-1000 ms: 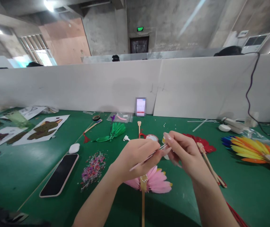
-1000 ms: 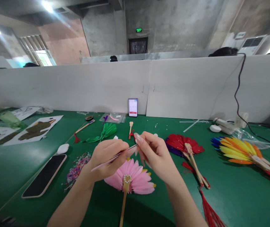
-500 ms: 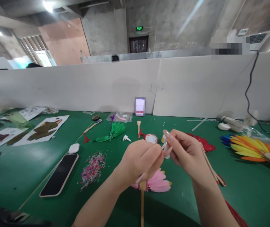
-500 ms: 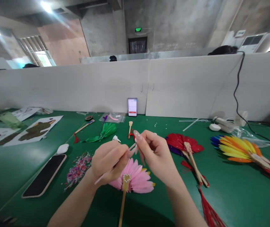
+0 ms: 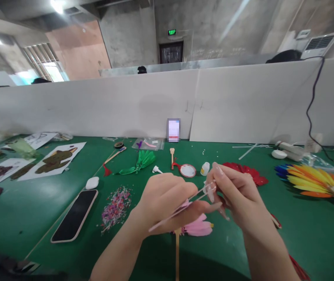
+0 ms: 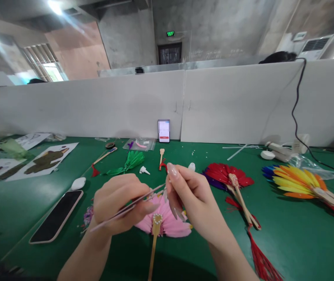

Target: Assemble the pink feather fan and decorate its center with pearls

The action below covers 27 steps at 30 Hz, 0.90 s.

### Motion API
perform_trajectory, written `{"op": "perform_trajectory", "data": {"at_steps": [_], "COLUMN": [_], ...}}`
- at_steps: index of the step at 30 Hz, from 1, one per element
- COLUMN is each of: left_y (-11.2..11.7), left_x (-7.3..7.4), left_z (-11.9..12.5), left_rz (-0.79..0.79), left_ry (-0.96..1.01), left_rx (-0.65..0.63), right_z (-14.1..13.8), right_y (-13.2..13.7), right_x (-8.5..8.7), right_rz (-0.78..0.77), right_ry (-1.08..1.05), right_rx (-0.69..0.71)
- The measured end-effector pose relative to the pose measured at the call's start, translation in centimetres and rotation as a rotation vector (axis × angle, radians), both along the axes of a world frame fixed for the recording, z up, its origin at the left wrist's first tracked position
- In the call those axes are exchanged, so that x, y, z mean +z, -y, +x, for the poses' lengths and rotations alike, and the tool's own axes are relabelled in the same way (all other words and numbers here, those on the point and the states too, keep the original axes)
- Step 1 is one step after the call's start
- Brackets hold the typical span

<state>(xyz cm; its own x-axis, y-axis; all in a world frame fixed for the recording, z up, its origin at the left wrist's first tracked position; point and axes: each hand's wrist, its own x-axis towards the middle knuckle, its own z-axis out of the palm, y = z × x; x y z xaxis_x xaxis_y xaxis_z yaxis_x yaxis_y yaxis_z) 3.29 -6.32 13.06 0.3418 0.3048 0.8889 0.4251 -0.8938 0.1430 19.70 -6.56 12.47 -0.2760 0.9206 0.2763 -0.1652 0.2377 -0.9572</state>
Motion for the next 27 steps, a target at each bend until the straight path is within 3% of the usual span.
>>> {"op": "perform_trajectory", "data": {"at_steps": [9, 16, 27], "left_y": [-0.3, 0.0, 0.2], "left_x": [-0.4, -0.4, -0.3], "left_z": [0.2, -0.1, 0.2], "left_rz": [0.011, -0.14, -0.191], "left_ry": [-0.036, -0.055, -0.04], "left_rx": [-0.038, -0.1, -0.107], "right_z": [0.3, 0.8, 1.0], "right_y": [0.3, 0.4, 0.5], "right_x": [0.0, 0.5, 0.8], "right_rz": [0.139, 0.184, 0.203], "right_ry": [0.09, 0.19, 0.24], "right_rx": [-0.029, -0.016, -0.023]}}
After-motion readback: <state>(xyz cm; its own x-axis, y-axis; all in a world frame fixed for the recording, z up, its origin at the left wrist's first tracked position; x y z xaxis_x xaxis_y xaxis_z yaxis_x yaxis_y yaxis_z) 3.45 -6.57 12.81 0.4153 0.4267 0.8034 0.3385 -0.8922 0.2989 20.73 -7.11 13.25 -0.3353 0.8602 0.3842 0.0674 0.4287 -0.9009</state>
